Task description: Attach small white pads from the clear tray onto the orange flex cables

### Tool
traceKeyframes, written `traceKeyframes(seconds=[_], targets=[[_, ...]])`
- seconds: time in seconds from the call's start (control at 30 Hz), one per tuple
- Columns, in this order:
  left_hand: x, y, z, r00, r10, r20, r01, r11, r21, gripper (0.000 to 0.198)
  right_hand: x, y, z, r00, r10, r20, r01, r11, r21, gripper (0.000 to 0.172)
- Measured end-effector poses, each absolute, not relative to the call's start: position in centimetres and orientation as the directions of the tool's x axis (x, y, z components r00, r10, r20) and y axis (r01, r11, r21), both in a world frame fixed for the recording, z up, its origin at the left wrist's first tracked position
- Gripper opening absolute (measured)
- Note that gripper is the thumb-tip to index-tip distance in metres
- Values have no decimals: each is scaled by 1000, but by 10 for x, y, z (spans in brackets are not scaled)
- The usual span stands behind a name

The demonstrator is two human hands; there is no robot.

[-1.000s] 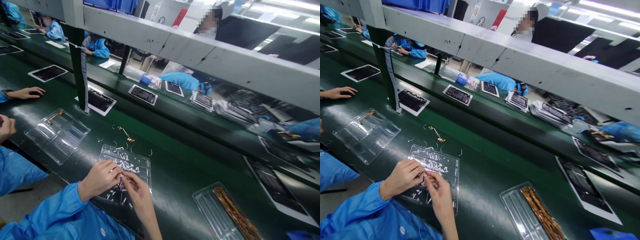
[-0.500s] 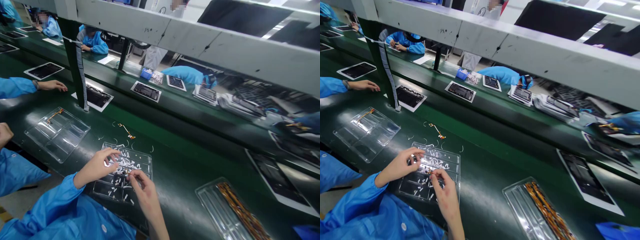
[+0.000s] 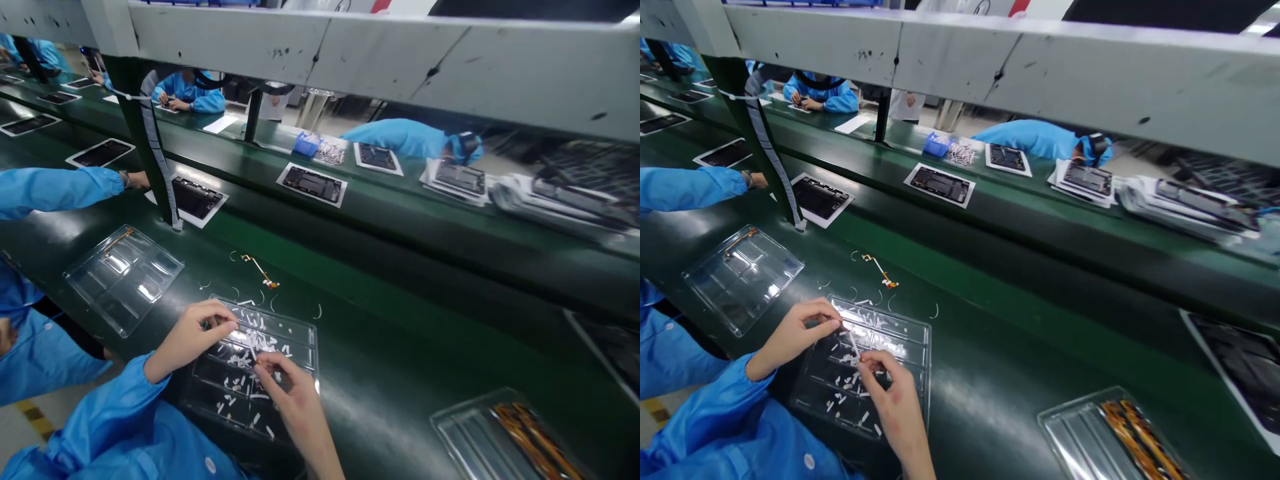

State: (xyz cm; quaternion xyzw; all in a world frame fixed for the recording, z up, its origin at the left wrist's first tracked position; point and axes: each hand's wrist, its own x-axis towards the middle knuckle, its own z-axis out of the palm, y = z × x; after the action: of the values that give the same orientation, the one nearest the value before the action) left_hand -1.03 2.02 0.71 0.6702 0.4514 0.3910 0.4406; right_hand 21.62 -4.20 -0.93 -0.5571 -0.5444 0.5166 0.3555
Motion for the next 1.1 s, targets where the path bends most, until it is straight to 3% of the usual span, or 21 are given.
traceKeyframes(seconds=[0.2, 0.37, 0.67, 0.87, 1.1], targets=[[5, 12, -1, 126, 945, 302, 429, -326, 842, 15, 220, -33, -15, -144, 975, -167, 193, -138, -972, 27], [15, 1, 0, 379, 887, 263, 361, -404, 841, 11, 216, -31, -6, -144, 982, -119, 176, -93, -980, 25], [20, 1, -7, 437, 848, 301, 411, -485, 772, 8, 212, -33, -1, -166, 981, -106, 272, -57, -960, 22], [16, 5, -9, 462, 859, 223, 451, -443, 775, 9, 212, -37, 0, -192, 976, -107, 303, -45, -952, 20], [-3, 25, -9, 275, 945, 176, 632, -316, 708, 11, 262, -51, 12, -86, 993, -80, 383, -41, -923, 22]])
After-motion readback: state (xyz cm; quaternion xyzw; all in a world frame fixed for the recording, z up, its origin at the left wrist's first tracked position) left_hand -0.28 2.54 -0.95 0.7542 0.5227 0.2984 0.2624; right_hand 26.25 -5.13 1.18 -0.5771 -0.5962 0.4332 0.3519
